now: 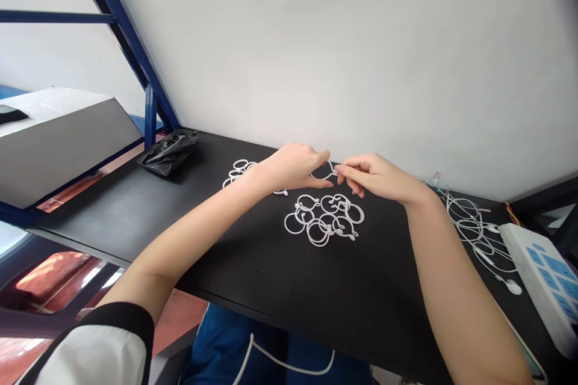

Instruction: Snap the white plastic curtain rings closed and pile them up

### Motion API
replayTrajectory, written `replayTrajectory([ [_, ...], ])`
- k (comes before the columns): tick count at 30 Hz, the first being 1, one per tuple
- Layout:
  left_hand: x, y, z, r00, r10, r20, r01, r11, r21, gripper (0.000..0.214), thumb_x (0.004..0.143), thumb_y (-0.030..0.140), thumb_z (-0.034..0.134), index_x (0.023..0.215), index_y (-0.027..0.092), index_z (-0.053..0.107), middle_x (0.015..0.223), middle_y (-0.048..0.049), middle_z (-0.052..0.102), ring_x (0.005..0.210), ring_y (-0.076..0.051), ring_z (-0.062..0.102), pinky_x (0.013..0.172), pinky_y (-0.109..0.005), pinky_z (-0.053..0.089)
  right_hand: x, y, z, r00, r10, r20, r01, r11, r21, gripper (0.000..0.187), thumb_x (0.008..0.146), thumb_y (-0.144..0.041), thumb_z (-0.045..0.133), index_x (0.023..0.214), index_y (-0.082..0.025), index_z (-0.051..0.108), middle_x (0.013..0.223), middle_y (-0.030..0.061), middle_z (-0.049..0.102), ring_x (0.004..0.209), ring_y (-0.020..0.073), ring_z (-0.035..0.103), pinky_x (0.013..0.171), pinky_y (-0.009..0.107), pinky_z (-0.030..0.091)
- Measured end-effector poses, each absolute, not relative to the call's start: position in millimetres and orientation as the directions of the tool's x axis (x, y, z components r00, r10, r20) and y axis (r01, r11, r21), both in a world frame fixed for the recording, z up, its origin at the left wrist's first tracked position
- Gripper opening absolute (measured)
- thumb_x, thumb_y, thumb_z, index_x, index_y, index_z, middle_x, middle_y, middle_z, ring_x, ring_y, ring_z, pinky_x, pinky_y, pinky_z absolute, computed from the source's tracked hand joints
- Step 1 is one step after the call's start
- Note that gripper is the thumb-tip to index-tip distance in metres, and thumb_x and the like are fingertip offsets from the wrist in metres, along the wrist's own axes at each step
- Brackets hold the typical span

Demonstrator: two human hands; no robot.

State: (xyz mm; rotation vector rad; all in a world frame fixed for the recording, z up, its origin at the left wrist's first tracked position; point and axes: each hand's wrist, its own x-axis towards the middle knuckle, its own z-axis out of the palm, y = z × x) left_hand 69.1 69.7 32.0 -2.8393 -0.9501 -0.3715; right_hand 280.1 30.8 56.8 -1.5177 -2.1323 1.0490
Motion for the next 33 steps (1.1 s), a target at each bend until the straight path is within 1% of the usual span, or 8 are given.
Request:
replayTrajectory([
  [4, 69.5, 69.8, 31.8, 0.783, 0.546, 0.297, 0.587, -0.807, -0.064, 0.054, 0.092, 0.064, 0.050, 0.110, 0.014, 0.061, 0.062, -0.0008, 0.062, 0.050, -0.017, 0.053, 0.047, -0.025, 0.024, 280.3, 31.7, 55.1, -0.390, 0.910, -0.142, 0.667, 0.173, -0.725, 0.044, 0.092, -0.058, 0.055, 0.075, -0.018, 0.062, 0.058, -0.0020, 0.058, 0.055, 0.0113, 0.055, 0.063, 0.028, 0.042],
  [8, 69.9, 70.9, 28.9, 0.789, 0.462, 0.405, 0.525, -0.850, -0.052, 0.046, 0.094, 0.061, 0.050, 0.104, 0.017, 0.062, 0.063, 0.0007, 0.063, 0.047, -0.013, 0.049, 0.046, -0.024, 0.022, 278.6, 30.5, 56.8, -0.384, 0.910, -0.156, 0.659, 0.152, -0.737, 0.043, 0.092, -0.057, 0.055, 0.075, -0.018, 0.061, 0.061, -0.0010, 0.061, 0.057, 0.0122, 0.058, 0.063, 0.028, 0.043],
  [15, 70.8, 69.9, 27.0, 0.720, 0.241, 0.651, 0.389, -0.917, -0.091, 0.046, 0.096, 0.058, 0.045, 0.085, 0.017, 0.061, 0.055, 0.0036, 0.055, 0.041, -0.008, 0.039, 0.043, -0.023, 0.022, 276.7, 18.8, 71.1, -0.464, 0.876, -0.129, 0.590, 0.197, -0.783, 0.041, 0.094, -0.056, 0.054, 0.076, -0.019, 0.061, 0.065, 0.0005, 0.064, 0.061, 0.0132, 0.059, 0.066, 0.029, 0.046],
  [20, 72.8, 61.7, 32.9, 0.599, 0.058, 0.798, 0.324, -0.930, -0.176, 0.034, 0.095, 0.047, 0.052, 0.081, 0.017, 0.060, 0.054, 0.0060, 0.053, 0.041, -0.007, 0.034, 0.041, -0.023, 0.023, 276.0, 5.9, 86.1, -0.500, 0.864, -0.066, 0.547, 0.256, -0.797, 0.043, 0.096, -0.053, 0.053, 0.069, -0.020, 0.061, 0.062, -0.0002, 0.063, 0.060, 0.0121, 0.058, 0.065, 0.028, 0.046],
  [23, 73.7, 56.2, 37.3, 0.559, 0.000, 0.829, 0.317, -0.924, -0.214, 0.031, 0.095, 0.042, 0.052, 0.078, 0.017, 0.059, 0.053, 0.0067, 0.051, 0.041, -0.006, 0.033, 0.040, -0.023, 0.025, 275.6, -1.3, 93.1, -0.496, 0.868, -0.019, 0.538, 0.290, -0.792, 0.037, 0.094, -0.047, 0.059, 0.068, -0.021, 0.062, 0.060, -0.0013, 0.063, 0.060, 0.0114, 0.057, 0.062, 0.026, 0.046],
  [27, 73.2, 50.7, 41.4, 0.540, -0.040, 0.841, 0.332, -0.908, -0.256, 0.029, 0.095, 0.038, 0.050, 0.077, 0.018, 0.059, 0.050, 0.0074, 0.049, 0.039, -0.006, 0.033, 0.040, -0.023, 0.025, 277.8, -7.8, 97.8, -0.473, 0.881, 0.029, 0.518, 0.305, -0.799, 0.021, 0.088, -0.042, 0.068, 0.078, -0.023, 0.068, 0.062, -0.0022, 0.066, 0.063, 0.0123, 0.062, 0.063, 0.026, 0.049],
  [30, 72.0, 47.7, 43.3, 0.521, -0.053, 0.852, 0.334, -0.906, -0.260, 0.027, 0.095, 0.037, 0.050, 0.078, 0.018, 0.059, 0.049, 0.0072, 0.051, 0.039, -0.007, 0.034, 0.040, -0.023, 0.026, 280.3, -9.1, 98.0, -0.448, 0.891, 0.066, 0.487, 0.306, -0.818, 0.019, 0.085, -0.042, 0.072, 0.083, -0.023, 0.071, 0.068, 0.0002, 0.071, 0.068, 0.0157, 0.069, 0.066, 0.028, 0.055],
  [33, 71.6, 45.8, 44.2, 0.493, -0.067, 0.867, 0.312, -0.917, -0.248, 0.032, 0.096, 0.043, 0.048, 0.082, 0.018, 0.060, 0.049, 0.0074, 0.052, 0.038, -0.007, 0.034, 0.041, -0.024, 0.027, 280.8, -9.7, 97.4, -0.447, 0.885, 0.132, 0.429, 0.342, -0.836, 0.019, 0.076, -0.038, 0.081, 0.084, -0.024, 0.072, 0.078, 0.0022, 0.076, 0.075, 0.0196, 0.073, 0.068, 0.032, 0.059],
])
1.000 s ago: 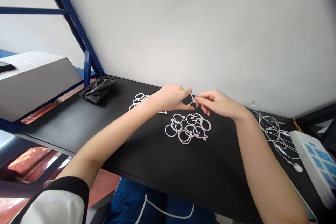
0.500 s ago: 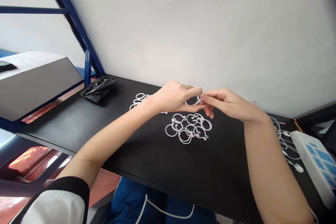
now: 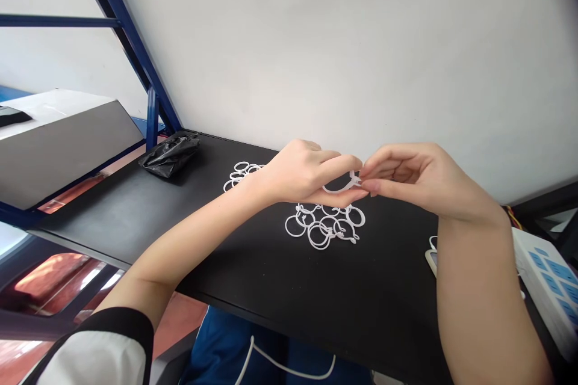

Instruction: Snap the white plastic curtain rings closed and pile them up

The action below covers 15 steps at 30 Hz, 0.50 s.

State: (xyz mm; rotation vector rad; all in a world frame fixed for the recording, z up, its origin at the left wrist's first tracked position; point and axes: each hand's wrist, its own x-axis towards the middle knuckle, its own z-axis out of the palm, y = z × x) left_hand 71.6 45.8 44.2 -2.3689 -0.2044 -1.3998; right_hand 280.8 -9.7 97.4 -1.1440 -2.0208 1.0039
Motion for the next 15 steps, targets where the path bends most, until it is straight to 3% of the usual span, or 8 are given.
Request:
replayTrajectory([
  [8, 73.2, 45.9, 46.3, 0.368, -0.169, 0.914, 0.234, -0.935, -0.267, 0.043, 0.097, 0.058, 0.043, 0.089, 0.018, 0.057, 0.046, 0.0093, 0.045, 0.037, -0.007, 0.033, 0.042, -0.022, 0.028, 271.8, -19.8, 96.4, -0.377, 0.838, 0.394, 0.411, 0.533, -0.740, 0.012, 0.069, -0.028, 0.086, 0.077, -0.027, 0.077, 0.073, -0.0010, 0.074, 0.070, 0.0174, 0.072, 0.065, 0.030, 0.060],
  [15, 70.1, 42.8, 50.3, 0.428, -0.122, 0.896, 0.259, -0.933, -0.251, 0.044, 0.090, 0.063, 0.052, 0.086, 0.019, 0.057, 0.045, 0.0103, 0.041, 0.036, -0.007, 0.033, 0.042, -0.023, 0.027, 269.8, -20.0, 92.4, -0.374, 0.816, 0.441, 0.368, 0.567, -0.737, 0.011, 0.068, -0.025, 0.086, 0.075, -0.027, 0.077, 0.081, 0.0001, 0.077, 0.077, 0.0204, 0.074, 0.070, 0.033, 0.063],
])
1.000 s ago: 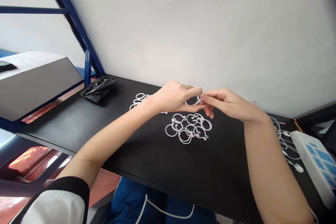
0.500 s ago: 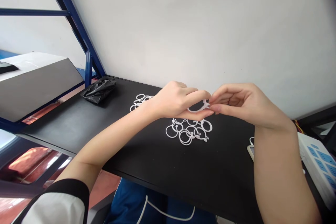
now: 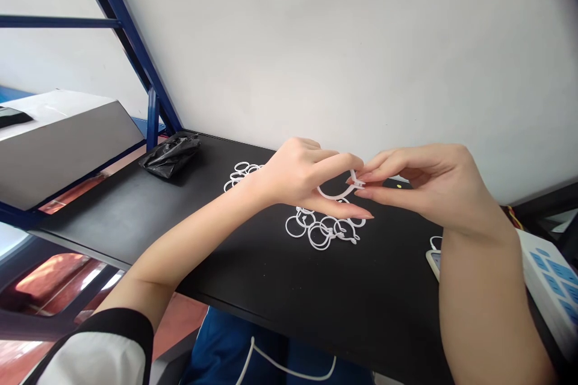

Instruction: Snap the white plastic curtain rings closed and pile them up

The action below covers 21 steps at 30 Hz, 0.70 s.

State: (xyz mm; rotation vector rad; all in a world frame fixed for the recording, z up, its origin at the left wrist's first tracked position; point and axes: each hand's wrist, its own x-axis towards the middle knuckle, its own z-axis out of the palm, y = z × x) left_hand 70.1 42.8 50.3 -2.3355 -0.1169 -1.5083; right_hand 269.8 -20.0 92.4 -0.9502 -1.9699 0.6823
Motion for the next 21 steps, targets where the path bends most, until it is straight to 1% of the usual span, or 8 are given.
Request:
replayTrajectory([
  [4, 69.7, 42.1, 51.0, 0.409, -0.121, 0.904, 0.239, -0.942, -0.234, 0.041, 0.089, 0.059, 0.058, 0.085, 0.018, 0.058, 0.045, 0.0104, 0.042, 0.036, -0.006, 0.033, 0.041, -0.023, 0.026, 269.5, -21.6, 93.0, -0.377, 0.799, 0.469, 0.371, 0.594, -0.714, 0.010, 0.069, -0.023, 0.086, 0.072, -0.027, 0.077, 0.080, 0.0003, 0.077, 0.077, 0.0212, 0.074, 0.071, 0.034, 0.063],
  [7, 69.5, 41.9, 50.7, 0.424, -0.104, 0.900, 0.230, -0.949, -0.218, 0.040, 0.091, 0.058, 0.054, 0.088, 0.018, 0.059, 0.045, 0.0104, 0.043, 0.036, -0.006, 0.037, 0.042, -0.023, 0.029, 270.1, -23.8, 94.0, -0.381, 0.783, 0.493, 0.380, 0.618, -0.688, 0.012, 0.069, -0.021, 0.085, 0.072, -0.029, 0.077, 0.080, -0.0007, 0.077, 0.078, 0.0211, 0.074, 0.073, 0.035, 0.062],
  [10, 69.5, 41.5, 50.2, 0.432, -0.090, 0.897, 0.228, -0.952, -0.206, 0.037, 0.092, 0.054, 0.053, 0.085, 0.018, 0.059, 0.045, 0.0102, 0.044, 0.036, -0.006, 0.037, 0.041, -0.023, 0.030, 270.6, -24.8, 94.4, -0.383, 0.781, 0.494, 0.389, 0.621, -0.681, 0.011, 0.071, -0.022, 0.084, 0.073, -0.030, 0.077, 0.080, -0.0007, 0.077, 0.078, 0.0210, 0.074, 0.072, 0.035, 0.062],
  [13, 70.3, 40.7, 50.1, 0.454, -0.071, 0.888, 0.278, -0.936, -0.216, 0.033, 0.093, 0.049, 0.050, 0.080, 0.020, 0.056, 0.045, 0.0091, 0.044, 0.037, -0.006, 0.037, 0.041, -0.023, 0.030, 270.3, -24.6, 94.5, -0.374, 0.789, 0.487, 0.401, 0.611, -0.683, 0.007, 0.071, -0.027, 0.084, 0.072, -0.030, 0.077, 0.079, 0.0005, 0.076, 0.076, 0.0220, 0.073, 0.071, 0.037, 0.062],
  [16, 71.1, 39.7, 50.6, 0.473, -0.058, 0.879, 0.323, -0.917, -0.234, 0.031, 0.095, 0.046, 0.046, 0.078, 0.020, 0.055, 0.046, 0.0086, 0.043, 0.037, -0.007, 0.035, 0.041, -0.023, 0.030, 270.4, -24.3, 94.9, -0.373, 0.788, 0.491, 0.409, 0.614, -0.675, 0.006, 0.072, -0.029, 0.084, 0.073, -0.030, 0.077, 0.079, 0.0008, 0.076, 0.076, 0.0219, 0.073, 0.070, 0.037, 0.061],
  [21, 71.2, 35.4, 53.1, 0.482, -0.078, 0.873, 0.326, -0.908, -0.261, 0.031, 0.096, 0.044, 0.048, 0.077, 0.020, 0.055, 0.047, 0.0082, 0.043, 0.039, -0.007, 0.031, 0.040, -0.025, 0.027, 273.6, -27.4, 96.9, -0.376, 0.784, 0.494, 0.433, 0.620, -0.654, 0.007, 0.072, -0.029, 0.084, 0.076, -0.030, 0.078, 0.081, 0.0009, 0.077, 0.078, 0.0216, 0.073, 0.072, 0.036, 0.061],
])
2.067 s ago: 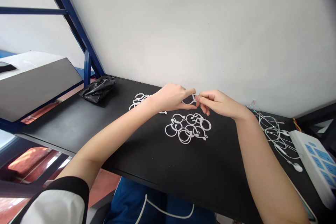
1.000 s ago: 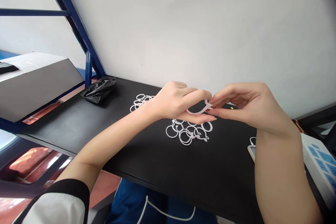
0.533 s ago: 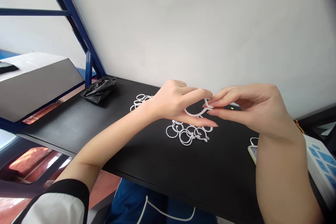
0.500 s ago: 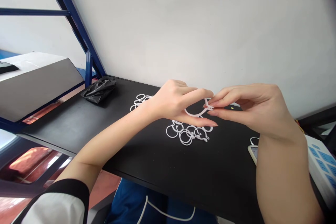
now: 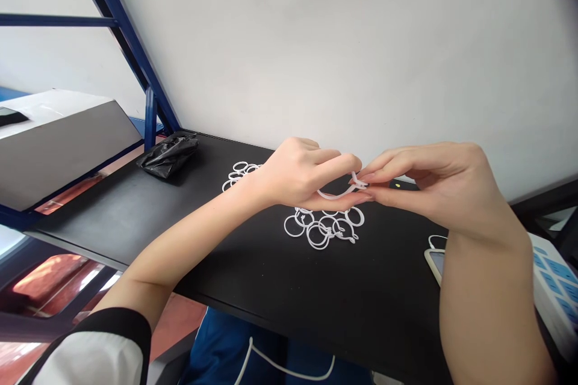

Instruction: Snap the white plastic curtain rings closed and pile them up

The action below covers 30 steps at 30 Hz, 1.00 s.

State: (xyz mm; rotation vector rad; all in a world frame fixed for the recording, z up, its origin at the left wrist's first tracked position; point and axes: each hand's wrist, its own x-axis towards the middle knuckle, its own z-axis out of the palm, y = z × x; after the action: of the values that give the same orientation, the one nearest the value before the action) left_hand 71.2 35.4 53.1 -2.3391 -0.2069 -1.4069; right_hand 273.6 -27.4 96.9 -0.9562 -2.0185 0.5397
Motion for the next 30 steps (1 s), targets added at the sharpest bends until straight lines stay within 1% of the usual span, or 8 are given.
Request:
replayTrajectory([
  [6, 69.9, 28.0, 57.7, 0.556, -0.027, 0.831, 0.376, -0.883, -0.281, 0.035, 0.097, 0.044, 0.042, 0.076, 0.020, 0.057, 0.049, 0.0057, 0.048, 0.038, -0.007, 0.029, 0.040, -0.025, 0.026, 274.7, -35.8, 100.4, -0.359, 0.793, 0.492, 0.514, 0.608, -0.605, 0.010, 0.073, -0.037, 0.082, 0.075, -0.029, 0.077, 0.079, 0.0016, 0.076, 0.076, 0.0238, 0.073, 0.071, 0.038, 0.062],
  [12, 69.1, 28.6, 59.1, 0.565, -0.029, 0.825, 0.370, -0.885, -0.284, 0.033, 0.097, 0.043, 0.043, 0.077, 0.021, 0.057, 0.049, 0.0061, 0.046, 0.038, -0.008, 0.027, 0.040, -0.026, 0.025, 271.2, -43.0, 104.4, -0.378, 0.744, 0.551, 0.603, 0.650, -0.463, 0.004, 0.078, -0.033, 0.078, 0.077, -0.031, 0.076, 0.079, 0.0007, 0.077, 0.076, 0.0252, 0.073, 0.067, 0.039, 0.061],
  [16, 69.5, 29.8, 58.9, 0.526, -0.081, 0.847, 0.338, -0.893, -0.296, 0.030, 0.095, 0.041, 0.048, 0.075, 0.020, 0.056, 0.048, 0.0071, 0.043, 0.038, -0.008, 0.027, 0.039, -0.026, 0.025, 269.6, -45.5, 107.6, -0.417, 0.722, 0.553, 0.595, 0.676, -0.434, 0.004, 0.081, -0.030, 0.076, 0.077, -0.031, 0.075, 0.078, -0.0006, 0.077, 0.072, 0.0232, 0.073, 0.061, 0.037, 0.059],
  [19, 69.5, 30.6, 58.3, 0.489, -0.112, 0.865, 0.312, -0.904, -0.293, 0.027, 0.094, 0.040, 0.052, 0.076, 0.020, 0.056, 0.048, 0.0075, 0.045, 0.038, -0.008, 0.027, 0.039, -0.026, 0.025, 270.3, -45.7, 108.8, -0.456, 0.699, 0.551, 0.576, 0.704, -0.417, 0.004, 0.082, -0.028, 0.076, 0.079, -0.031, 0.076, 0.080, -0.0017, 0.078, 0.073, 0.0222, 0.073, 0.060, 0.036, 0.058],
  [24, 69.8, 31.7, 56.3, 0.499, -0.080, 0.863, 0.322, -0.907, -0.271, 0.029, 0.095, 0.043, 0.049, 0.078, 0.020, 0.056, 0.049, 0.0070, 0.050, 0.038, -0.007, 0.030, 0.039, -0.025, 0.026, 271.7, -46.0, 108.3, -0.460, 0.688, 0.561, 0.568, 0.714, -0.410, 0.005, 0.082, -0.027, 0.076, 0.081, -0.033, 0.077, 0.083, -0.0024, 0.078, 0.074, 0.0228, 0.074, 0.061, 0.037, 0.058],
  [30, 71.0, 32.3, 55.0, 0.472, -0.086, 0.878, 0.281, -0.929, -0.241, 0.032, 0.094, 0.046, 0.050, 0.080, 0.019, 0.055, 0.048, 0.0076, 0.047, 0.038, -0.007, 0.033, 0.040, -0.024, 0.027, 271.0, -46.5, 108.3, -0.464, 0.672, 0.576, 0.569, 0.725, -0.388, 0.008, 0.081, -0.023, 0.077, 0.079, -0.032, 0.075, 0.082, -0.0032, 0.078, 0.073, 0.0214, 0.073, 0.060, 0.034, 0.058],
])
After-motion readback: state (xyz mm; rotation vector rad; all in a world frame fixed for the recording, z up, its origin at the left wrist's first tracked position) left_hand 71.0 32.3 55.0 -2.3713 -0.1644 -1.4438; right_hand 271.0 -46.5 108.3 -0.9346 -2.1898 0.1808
